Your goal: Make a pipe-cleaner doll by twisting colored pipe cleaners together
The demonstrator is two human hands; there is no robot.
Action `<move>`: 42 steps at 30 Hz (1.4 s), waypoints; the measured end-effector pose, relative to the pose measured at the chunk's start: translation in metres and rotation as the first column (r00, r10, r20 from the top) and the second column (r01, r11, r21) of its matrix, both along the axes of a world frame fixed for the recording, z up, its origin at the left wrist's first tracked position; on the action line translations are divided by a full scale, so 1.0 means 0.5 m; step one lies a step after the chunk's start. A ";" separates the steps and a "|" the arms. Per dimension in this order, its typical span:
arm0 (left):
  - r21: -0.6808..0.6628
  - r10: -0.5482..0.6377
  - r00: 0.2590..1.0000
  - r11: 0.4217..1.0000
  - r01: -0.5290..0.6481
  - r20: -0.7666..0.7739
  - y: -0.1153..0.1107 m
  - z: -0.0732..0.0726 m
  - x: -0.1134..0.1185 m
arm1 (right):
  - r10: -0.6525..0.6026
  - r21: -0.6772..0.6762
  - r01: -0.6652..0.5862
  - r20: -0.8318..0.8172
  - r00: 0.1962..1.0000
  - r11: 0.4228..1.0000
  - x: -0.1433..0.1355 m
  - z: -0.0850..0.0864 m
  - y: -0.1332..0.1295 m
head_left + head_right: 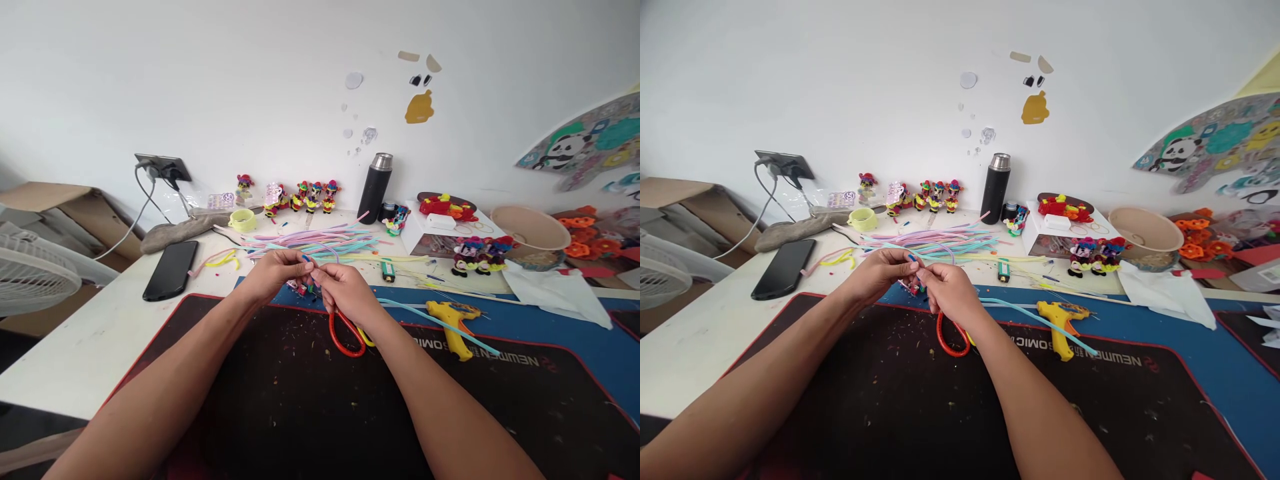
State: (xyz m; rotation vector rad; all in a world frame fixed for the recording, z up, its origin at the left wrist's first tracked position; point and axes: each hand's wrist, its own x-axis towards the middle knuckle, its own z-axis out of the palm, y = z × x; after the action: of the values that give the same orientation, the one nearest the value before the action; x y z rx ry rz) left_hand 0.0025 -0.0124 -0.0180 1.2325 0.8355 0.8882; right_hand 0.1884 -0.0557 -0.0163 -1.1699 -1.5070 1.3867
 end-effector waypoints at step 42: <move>0.427 0.287 0.881 0.897 -0.110 -0.376 -0.010 0.016 0.003 | -0.281 0.470 0.076 0.382 0.880 0.880 0.007 -0.007 0.001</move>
State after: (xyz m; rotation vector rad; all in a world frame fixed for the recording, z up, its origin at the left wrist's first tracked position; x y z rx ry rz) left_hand 0.0039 -0.0172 -0.0099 1.7636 1.1971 1.0012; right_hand 0.1919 -0.0554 -0.0200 -1.3378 -1.8435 0.6101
